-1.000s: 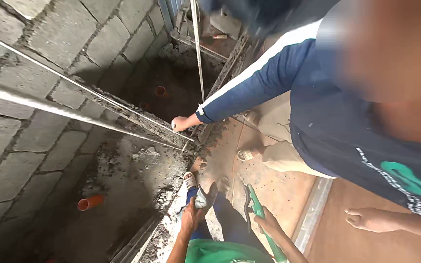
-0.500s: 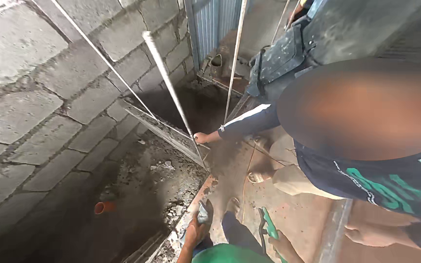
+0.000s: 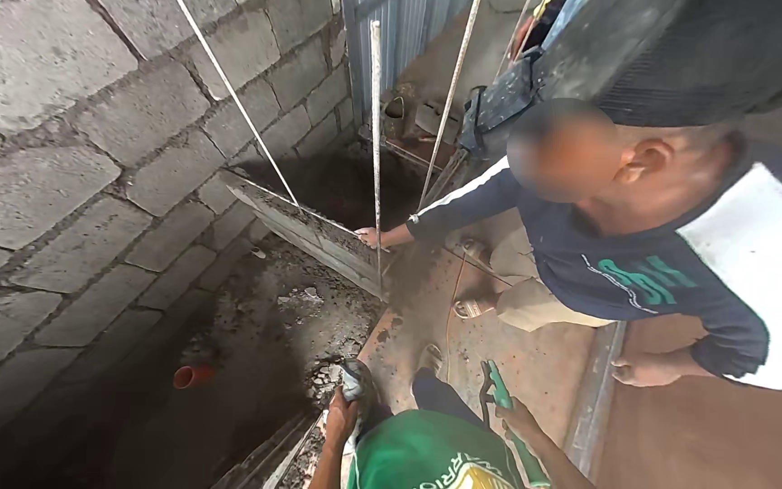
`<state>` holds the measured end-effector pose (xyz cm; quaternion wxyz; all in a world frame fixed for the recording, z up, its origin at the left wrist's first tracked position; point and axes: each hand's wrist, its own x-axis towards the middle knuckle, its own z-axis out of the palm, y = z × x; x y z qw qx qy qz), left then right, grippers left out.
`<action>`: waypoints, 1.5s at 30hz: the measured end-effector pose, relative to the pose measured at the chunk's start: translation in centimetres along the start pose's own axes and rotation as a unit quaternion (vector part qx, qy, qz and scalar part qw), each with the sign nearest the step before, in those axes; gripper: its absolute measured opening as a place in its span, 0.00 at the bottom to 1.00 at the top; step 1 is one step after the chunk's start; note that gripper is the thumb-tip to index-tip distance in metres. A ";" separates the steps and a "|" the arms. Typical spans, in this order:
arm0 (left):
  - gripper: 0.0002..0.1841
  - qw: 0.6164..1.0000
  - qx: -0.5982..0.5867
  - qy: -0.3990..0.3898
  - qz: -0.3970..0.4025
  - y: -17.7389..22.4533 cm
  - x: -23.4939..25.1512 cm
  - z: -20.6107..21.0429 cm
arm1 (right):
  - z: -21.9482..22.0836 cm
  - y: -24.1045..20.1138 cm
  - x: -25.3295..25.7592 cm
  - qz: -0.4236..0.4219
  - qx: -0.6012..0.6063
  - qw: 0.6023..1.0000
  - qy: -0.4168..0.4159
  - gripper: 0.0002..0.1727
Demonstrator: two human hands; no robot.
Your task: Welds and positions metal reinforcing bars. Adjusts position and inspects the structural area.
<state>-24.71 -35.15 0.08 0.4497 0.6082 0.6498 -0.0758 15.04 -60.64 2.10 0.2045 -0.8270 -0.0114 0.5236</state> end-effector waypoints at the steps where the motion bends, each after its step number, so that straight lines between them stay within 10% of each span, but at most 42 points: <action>1: 0.37 1.000 0.001 0.000 -0.002 0.1 0.1 -0.1 | 0.1 0.2 -0.1 0.000 0.000 1.000 0.004 0.28; 45: 0.37 0.998 0.019 -0.057 -0.011 6.6 2.6 2.3 | -2.4 -1.2 1.3 0.022 0.021 0.999 0.012 0.29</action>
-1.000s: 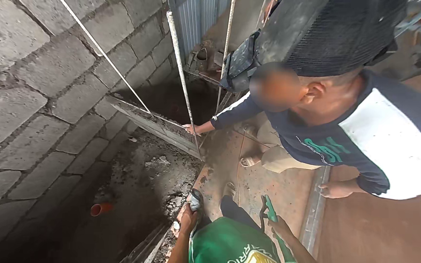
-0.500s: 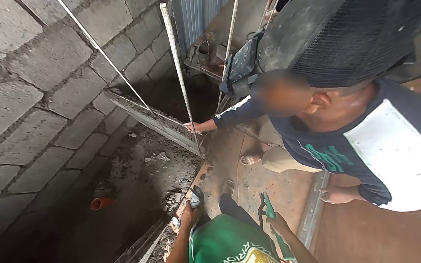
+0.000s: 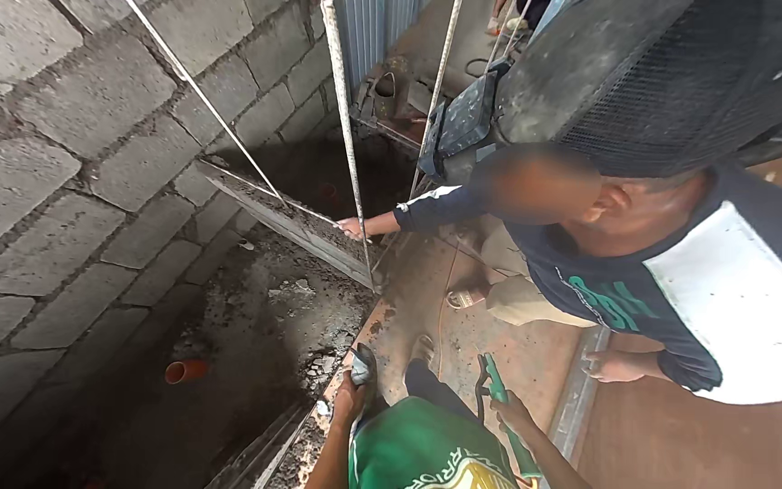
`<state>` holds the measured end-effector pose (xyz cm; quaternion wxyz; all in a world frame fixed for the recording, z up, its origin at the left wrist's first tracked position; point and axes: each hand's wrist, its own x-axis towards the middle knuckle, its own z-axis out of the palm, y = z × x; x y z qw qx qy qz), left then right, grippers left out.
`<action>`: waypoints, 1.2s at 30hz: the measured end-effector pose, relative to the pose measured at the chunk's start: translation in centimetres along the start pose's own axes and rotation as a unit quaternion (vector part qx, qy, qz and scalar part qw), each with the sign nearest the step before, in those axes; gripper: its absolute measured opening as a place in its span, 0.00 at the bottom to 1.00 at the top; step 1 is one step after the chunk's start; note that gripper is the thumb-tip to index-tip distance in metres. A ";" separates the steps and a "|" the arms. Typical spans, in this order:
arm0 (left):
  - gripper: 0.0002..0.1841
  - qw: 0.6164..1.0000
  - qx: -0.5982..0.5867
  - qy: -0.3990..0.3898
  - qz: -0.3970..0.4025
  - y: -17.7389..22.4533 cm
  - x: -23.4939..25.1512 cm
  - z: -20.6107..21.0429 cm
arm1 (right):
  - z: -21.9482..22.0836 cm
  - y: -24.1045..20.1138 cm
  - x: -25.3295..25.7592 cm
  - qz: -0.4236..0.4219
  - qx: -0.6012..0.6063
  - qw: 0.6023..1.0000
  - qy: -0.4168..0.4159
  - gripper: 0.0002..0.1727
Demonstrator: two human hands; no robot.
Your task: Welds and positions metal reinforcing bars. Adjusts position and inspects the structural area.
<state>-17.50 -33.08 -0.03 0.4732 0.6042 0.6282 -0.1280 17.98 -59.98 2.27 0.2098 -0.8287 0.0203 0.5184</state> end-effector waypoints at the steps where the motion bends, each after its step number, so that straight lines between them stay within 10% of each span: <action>1: 0.37 1.000 0.001 -0.001 -0.001 0.0 0.1 0.0 | 0.0 0.1 0.1 -0.001 0.000 1.000 0.001 0.29; 36: 0.37 1.000 0.027 0.000 0.013 0.6 0.7 -0.4 | 0.6 -0.5 -0.6 0.015 -0.017 1.000 -0.005 0.31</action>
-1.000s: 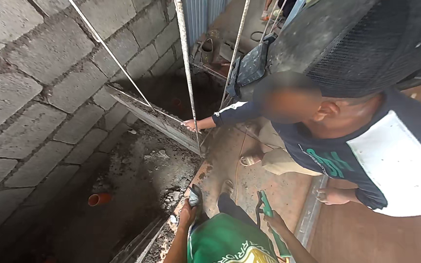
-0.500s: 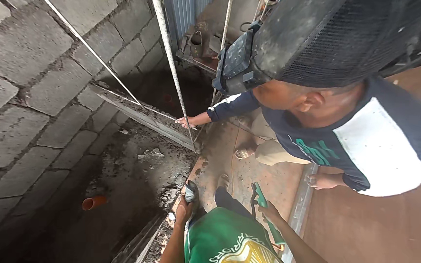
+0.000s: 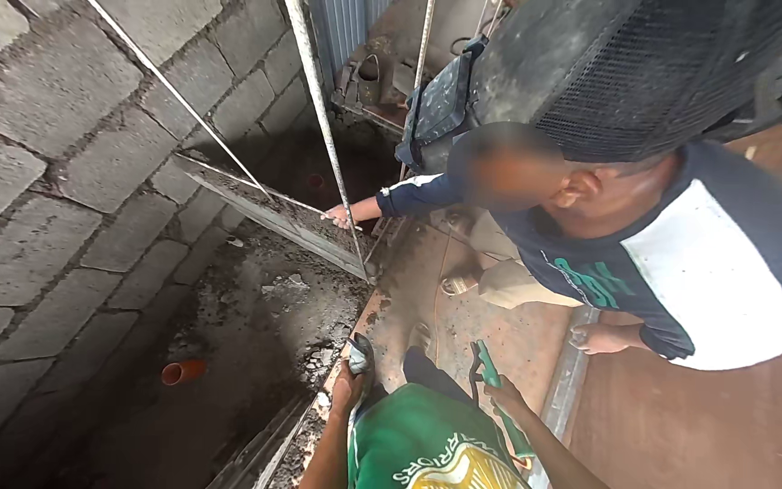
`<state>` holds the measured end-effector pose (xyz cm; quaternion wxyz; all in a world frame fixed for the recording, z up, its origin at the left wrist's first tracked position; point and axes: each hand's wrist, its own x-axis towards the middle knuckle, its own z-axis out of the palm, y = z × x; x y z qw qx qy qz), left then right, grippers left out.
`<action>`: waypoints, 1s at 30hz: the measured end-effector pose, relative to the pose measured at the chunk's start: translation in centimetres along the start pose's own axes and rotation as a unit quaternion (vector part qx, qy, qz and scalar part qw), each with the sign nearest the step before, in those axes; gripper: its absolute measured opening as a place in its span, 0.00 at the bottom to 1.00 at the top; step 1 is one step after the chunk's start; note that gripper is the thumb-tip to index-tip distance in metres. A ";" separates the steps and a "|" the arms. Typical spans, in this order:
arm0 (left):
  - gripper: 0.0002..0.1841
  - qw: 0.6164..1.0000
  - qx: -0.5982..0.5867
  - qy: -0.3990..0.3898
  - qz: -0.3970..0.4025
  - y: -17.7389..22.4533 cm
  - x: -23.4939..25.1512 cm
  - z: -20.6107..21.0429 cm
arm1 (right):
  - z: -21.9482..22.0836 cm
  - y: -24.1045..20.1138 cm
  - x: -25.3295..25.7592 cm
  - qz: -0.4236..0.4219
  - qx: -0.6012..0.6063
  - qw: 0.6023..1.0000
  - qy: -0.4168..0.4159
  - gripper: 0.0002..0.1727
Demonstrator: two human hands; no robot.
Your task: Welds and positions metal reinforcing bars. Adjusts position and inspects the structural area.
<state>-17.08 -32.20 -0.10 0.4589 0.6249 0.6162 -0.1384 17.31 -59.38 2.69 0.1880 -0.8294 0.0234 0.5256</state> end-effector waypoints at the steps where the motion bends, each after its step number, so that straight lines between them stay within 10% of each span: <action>1: 0.37 1.000 0.000 -0.002 -0.002 0.1 -0.2 -0.1 | 0.1 -0.1 -0.1 -0.002 -0.002 1.000 -0.001 0.31; 30: 0.37 1.000 0.001 -0.001 0.027 -5.2 1.2 -2.9 | 5.3 2.0 -3.5 -0.008 0.034 0.998 0.055 0.30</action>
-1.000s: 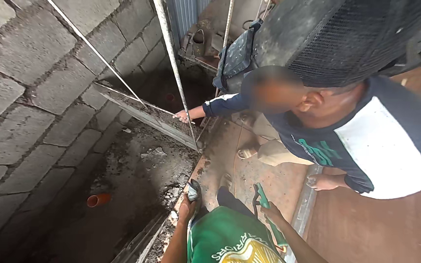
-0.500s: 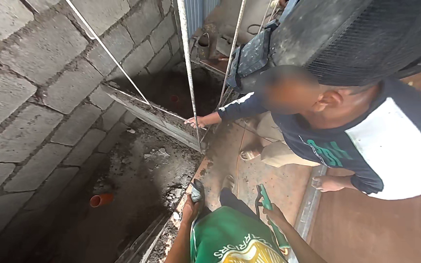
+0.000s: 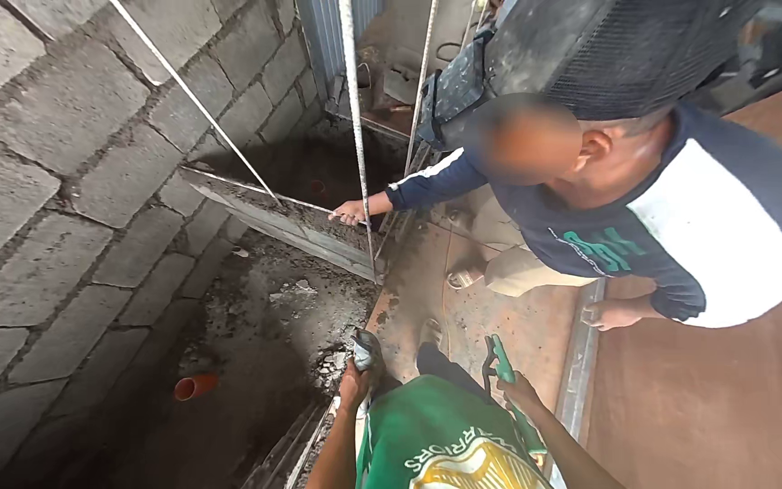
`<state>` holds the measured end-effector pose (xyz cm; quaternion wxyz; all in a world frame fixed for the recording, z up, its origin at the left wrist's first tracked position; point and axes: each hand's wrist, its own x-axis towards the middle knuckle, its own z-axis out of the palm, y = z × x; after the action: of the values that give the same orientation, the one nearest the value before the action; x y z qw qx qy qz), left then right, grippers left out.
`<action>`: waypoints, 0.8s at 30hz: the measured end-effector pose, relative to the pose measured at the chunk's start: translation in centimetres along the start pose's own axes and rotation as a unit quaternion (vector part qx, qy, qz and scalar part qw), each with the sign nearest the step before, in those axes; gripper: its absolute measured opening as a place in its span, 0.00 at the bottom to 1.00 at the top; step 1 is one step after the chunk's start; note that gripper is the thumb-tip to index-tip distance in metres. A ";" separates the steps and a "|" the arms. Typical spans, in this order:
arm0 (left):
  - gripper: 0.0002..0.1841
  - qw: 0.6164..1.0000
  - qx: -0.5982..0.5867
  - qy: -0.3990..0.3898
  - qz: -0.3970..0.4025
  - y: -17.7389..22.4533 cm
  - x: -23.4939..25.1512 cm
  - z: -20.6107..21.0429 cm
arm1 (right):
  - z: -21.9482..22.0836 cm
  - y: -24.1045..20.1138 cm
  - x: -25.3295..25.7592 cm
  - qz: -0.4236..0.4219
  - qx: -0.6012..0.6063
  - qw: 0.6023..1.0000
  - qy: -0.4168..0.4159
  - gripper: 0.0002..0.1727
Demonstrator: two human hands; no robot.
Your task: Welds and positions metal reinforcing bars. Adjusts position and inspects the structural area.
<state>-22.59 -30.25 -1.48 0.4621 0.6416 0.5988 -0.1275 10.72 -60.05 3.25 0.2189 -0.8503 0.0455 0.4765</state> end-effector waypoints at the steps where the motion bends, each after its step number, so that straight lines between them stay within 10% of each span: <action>1: 0.38 1.000 -0.002 -0.002 -0.002 -0.2 0.1 -0.4 | 0.2 0.1 -0.5 0.000 0.005 1.000 0.002 0.30; 24: 0.37 0.998 0.059 -0.028 0.003 -3.1 0.7 -3.4 | 3.6 2.4 -3.3 0.018 0.099 0.994 0.050 0.26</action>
<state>-26.47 -27.70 -1.46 0.4398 0.6659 0.5753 -0.1792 5.36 -61.15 3.58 0.2909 -0.8460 0.1189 0.4309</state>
